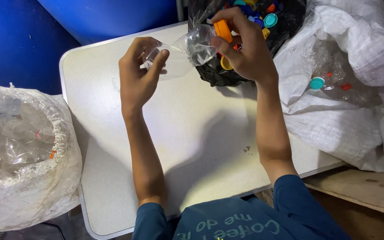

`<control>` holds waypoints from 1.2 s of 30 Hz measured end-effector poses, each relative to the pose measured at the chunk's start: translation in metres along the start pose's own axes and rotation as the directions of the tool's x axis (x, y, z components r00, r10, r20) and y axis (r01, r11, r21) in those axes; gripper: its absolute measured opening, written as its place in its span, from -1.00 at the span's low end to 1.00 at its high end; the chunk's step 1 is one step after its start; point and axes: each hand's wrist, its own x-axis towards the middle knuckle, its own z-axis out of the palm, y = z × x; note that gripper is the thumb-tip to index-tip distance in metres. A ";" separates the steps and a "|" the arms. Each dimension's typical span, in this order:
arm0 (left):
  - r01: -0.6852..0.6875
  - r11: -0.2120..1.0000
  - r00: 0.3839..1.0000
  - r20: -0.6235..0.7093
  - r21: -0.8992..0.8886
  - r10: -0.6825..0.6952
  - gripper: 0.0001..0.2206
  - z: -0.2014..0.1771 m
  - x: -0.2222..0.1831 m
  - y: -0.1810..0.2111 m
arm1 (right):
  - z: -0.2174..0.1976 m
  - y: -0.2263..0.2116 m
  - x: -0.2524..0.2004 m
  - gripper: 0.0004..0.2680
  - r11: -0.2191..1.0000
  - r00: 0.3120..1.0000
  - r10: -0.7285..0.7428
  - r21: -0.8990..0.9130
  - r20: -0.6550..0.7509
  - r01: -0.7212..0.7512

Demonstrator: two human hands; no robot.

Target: The person repeatedly takes empty plastic bottles from a white sack and screws on various colored bottle caps from a black bag. The capped bottles are then placed into a second white sack on the right side of the table.

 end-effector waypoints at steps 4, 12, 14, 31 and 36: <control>-0.145 0.985 0.988 -0.069 -0.093 0.139 -0.83 0.016 0.003 -0.013 | 0.003 0.003 0.002 -0.77 0.998 0.999 -0.037 -0.053 0.016 0.038; -0.137 0.988 0.988 0.062 -0.075 0.142 -0.79 0.068 0.005 0.009 | -0.054 -0.017 -0.019 -0.66 0.966 0.993 -0.122 -0.229 0.008 0.120; -0.214 0.973 0.972 0.080 -0.087 0.220 -0.79 0.101 0.008 0.016 | -0.079 -0.040 -0.035 -0.67 0.960 0.995 -0.085 -0.271 -0.056 0.067; -0.411 0.908 0.764 0.572 0.075 0.298 -0.78 0.396 0.044 -0.057 | -0.194 0.043 -0.188 -0.68 0.600 0.759 0.270 -0.512 -0.593 -0.614; -0.592 0.770 0.757 0.491 0.238 0.430 -0.22 0.411 0.072 -0.030 | -0.185 0.070 -0.168 -0.78 0.626 0.557 0.009 -0.430 -0.831 -0.651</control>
